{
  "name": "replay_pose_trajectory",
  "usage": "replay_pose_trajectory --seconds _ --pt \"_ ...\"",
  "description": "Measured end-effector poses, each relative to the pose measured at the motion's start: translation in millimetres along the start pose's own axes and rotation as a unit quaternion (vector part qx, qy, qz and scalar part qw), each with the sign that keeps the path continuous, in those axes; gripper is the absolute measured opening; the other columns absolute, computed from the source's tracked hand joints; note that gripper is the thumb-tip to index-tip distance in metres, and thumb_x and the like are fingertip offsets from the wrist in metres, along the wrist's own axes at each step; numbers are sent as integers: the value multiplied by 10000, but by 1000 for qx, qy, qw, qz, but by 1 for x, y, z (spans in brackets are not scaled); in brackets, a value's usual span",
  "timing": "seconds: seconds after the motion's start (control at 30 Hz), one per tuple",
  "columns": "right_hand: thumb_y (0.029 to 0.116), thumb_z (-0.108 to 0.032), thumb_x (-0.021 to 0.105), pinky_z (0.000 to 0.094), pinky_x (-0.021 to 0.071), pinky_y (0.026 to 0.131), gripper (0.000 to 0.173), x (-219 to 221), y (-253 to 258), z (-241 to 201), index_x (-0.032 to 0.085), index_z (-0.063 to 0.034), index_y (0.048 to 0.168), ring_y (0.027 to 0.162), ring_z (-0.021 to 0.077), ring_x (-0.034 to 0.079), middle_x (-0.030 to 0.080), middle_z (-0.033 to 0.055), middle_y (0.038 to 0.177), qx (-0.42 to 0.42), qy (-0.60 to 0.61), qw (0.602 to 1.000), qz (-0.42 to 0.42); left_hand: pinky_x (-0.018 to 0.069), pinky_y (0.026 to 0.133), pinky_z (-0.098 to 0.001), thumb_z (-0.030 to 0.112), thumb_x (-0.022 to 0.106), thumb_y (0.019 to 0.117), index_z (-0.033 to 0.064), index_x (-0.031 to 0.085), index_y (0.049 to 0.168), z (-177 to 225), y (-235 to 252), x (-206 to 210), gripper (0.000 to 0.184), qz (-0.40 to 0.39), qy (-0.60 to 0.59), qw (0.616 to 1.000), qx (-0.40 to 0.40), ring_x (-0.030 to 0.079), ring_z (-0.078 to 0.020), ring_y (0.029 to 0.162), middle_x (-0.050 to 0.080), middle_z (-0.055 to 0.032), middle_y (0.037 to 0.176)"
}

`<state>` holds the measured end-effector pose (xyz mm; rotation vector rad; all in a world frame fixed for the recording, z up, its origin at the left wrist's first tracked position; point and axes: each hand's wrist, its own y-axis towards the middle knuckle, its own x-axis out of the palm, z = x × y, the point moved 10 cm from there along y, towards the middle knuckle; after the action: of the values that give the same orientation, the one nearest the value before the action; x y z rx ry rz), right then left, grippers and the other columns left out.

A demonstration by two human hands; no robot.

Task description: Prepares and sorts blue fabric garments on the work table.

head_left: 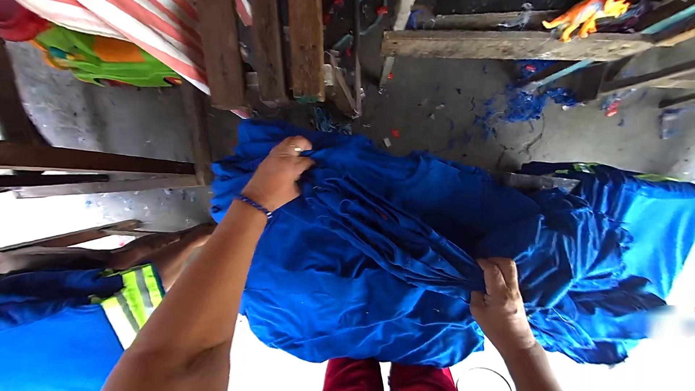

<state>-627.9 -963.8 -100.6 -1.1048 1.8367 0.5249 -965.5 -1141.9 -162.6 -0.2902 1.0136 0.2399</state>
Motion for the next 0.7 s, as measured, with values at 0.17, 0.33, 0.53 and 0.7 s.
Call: replay_pose_trajectory --seconds 0.17,0.33,0.53,0.7 --pt "760 69 593 702 419 827 351 -14 35 3 734 20 1079 1096 538 599 687 251 1180 7 -135 991 -3 408 1047 -624 58 611 895 -75 688 922 31 -104 -25 156 187 38 981 -41 551 -501 1197 616 -316 1188" --pt "778 117 673 755 239 1110 346 22 93 16 733 4 1099 1494 453 329 504 157 1546 -66 -120 984 -117 400 1106 -369 73 653 948 -31 654 876 60 -182 -4 127 271 49 957 -87 541 -253 1256 607 -180 1217" --pt "733 -81 839 699 232 1176 984 60 107 37 316 7 1562 1318 473 532 578 285 1385 -19 -78 953 -292 419 1070 -321 92 675 932 -33 668 873 55 -181 -5 139 307 48 946 -89 577 -238 1187 627 -196 1173" --pt "687 -375 939 703 349 1045 884 59 96 47 569 -6 1400 1255 474 538 616 257 1304 -12 -134 939 -318 450 1008 -293 40 739 880 -66 650 946 47 -177 -22 153 363 -23 927 -89 598 -242 1108 632 -230 1103"
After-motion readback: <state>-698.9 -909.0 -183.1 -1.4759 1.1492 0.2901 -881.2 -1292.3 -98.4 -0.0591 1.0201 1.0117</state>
